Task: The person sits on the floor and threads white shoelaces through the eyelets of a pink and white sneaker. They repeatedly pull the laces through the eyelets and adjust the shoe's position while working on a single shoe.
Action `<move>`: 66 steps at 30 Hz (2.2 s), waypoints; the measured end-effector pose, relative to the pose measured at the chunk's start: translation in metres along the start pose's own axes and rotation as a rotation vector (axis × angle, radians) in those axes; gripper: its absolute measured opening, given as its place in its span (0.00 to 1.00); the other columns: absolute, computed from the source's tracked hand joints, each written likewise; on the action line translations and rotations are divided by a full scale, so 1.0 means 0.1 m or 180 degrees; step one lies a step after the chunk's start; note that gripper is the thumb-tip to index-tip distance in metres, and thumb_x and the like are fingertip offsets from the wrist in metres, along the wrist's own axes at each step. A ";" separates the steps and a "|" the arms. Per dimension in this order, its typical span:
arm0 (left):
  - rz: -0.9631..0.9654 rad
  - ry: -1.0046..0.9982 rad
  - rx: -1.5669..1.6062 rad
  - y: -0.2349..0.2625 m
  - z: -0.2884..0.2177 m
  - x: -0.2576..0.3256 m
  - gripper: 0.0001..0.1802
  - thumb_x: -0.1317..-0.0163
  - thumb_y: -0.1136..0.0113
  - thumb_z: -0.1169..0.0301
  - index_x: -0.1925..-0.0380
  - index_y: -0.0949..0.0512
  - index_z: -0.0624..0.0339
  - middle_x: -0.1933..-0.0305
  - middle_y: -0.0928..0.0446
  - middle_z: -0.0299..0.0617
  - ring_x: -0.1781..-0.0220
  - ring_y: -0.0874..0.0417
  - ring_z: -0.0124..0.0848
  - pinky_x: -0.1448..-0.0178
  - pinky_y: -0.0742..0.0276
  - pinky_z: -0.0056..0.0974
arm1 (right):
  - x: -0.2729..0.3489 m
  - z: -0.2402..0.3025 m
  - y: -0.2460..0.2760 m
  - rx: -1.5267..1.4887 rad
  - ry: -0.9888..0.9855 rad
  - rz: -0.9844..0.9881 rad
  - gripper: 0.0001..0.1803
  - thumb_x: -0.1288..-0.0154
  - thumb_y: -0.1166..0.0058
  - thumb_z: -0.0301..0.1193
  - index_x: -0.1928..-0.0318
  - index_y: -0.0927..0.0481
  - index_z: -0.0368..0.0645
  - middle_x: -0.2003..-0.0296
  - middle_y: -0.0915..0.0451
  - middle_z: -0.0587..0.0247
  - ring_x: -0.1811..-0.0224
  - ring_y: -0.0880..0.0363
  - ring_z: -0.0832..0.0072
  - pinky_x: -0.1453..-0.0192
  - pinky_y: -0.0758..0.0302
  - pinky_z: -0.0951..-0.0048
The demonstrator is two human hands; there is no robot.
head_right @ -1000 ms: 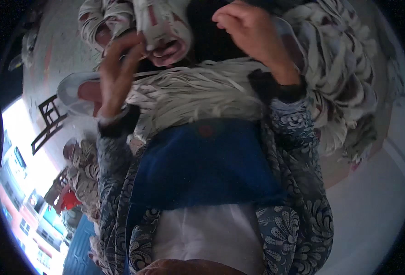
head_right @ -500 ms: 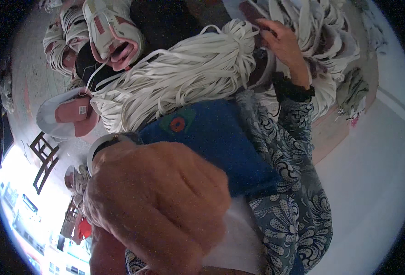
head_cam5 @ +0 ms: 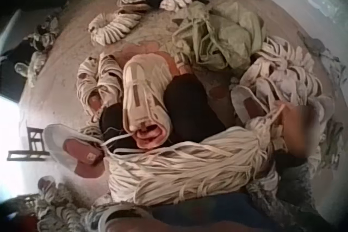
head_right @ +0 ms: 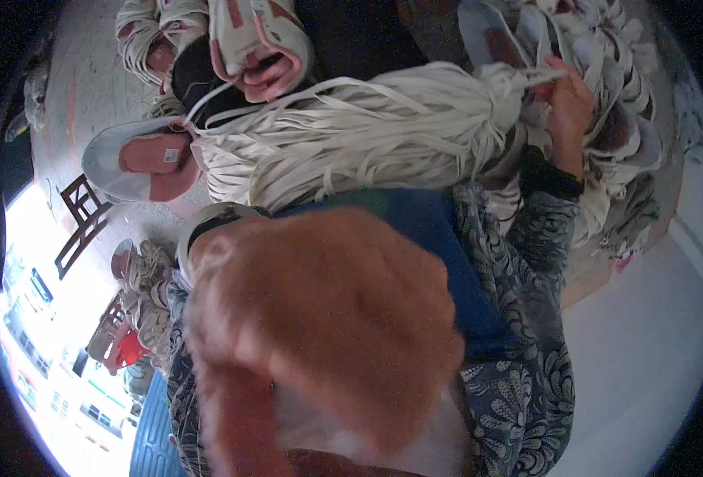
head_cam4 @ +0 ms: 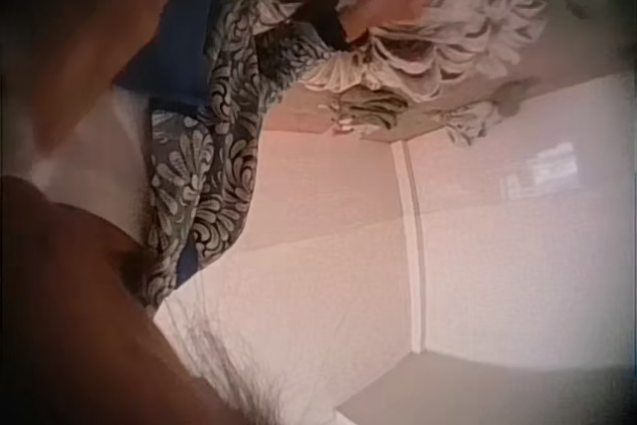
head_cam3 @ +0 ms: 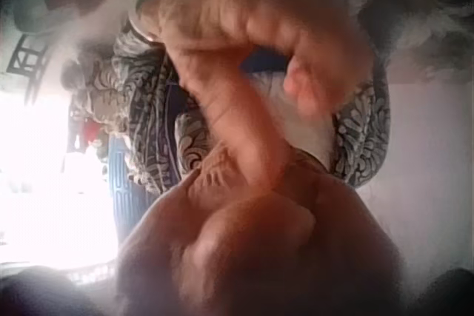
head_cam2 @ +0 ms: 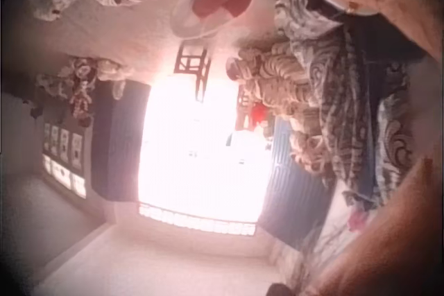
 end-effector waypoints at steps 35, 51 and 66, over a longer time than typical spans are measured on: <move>-0.1795 0.0021 0.0368 1.45 0.25 -0.34 0.21 0.25 0.61 0.53 0.69 0.29 0.57 0.78 0.36 0.36 0.72 0.30 0.31 0.46 0.26 0.46 | 0.68 2.09 -1.01 0.0077 0.0956 0.2246 0.08 0.38 0.40 0.30 0.63 0.17 0.38 0.81 0.28 0.76 0.80 0.31 0.90 0.77 0.36 0.86; -0.0422 0.1480 -0.3858 1.25 1.36 -0.15 0.30 0.35 0.44 0.56 0.39 0.36 0.62 0.47 0.25 0.52 0.45 0.24 0.43 0.40 0.30 0.43 | -0.78 1.30 1.93 -0.0762 0.1142 -0.0075 0.10 0.32 0.48 0.30 0.57 0.20 0.36 0.72 0.24 0.71 0.80 0.38 0.88 0.77 0.40 0.84; 0.0038 0.1819 -0.4859 1.44 1.82 0.11 0.25 0.38 0.45 0.59 0.46 0.31 0.63 0.52 0.24 0.55 0.50 0.23 0.51 0.44 0.29 0.49 | -0.58 0.98 2.13 0.1934 0.0959 -0.0818 0.11 0.29 0.53 0.32 0.58 0.22 0.38 0.77 0.28 0.72 0.84 0.40 0.87 0.80 0.41 0.82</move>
Point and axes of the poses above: each hand's wrist, its own x-axis away from the middle knuckle, its own y-axis out of the back of the hand, z = x × y, the point moved 7 cm from there along -x, towards the middle knuckle
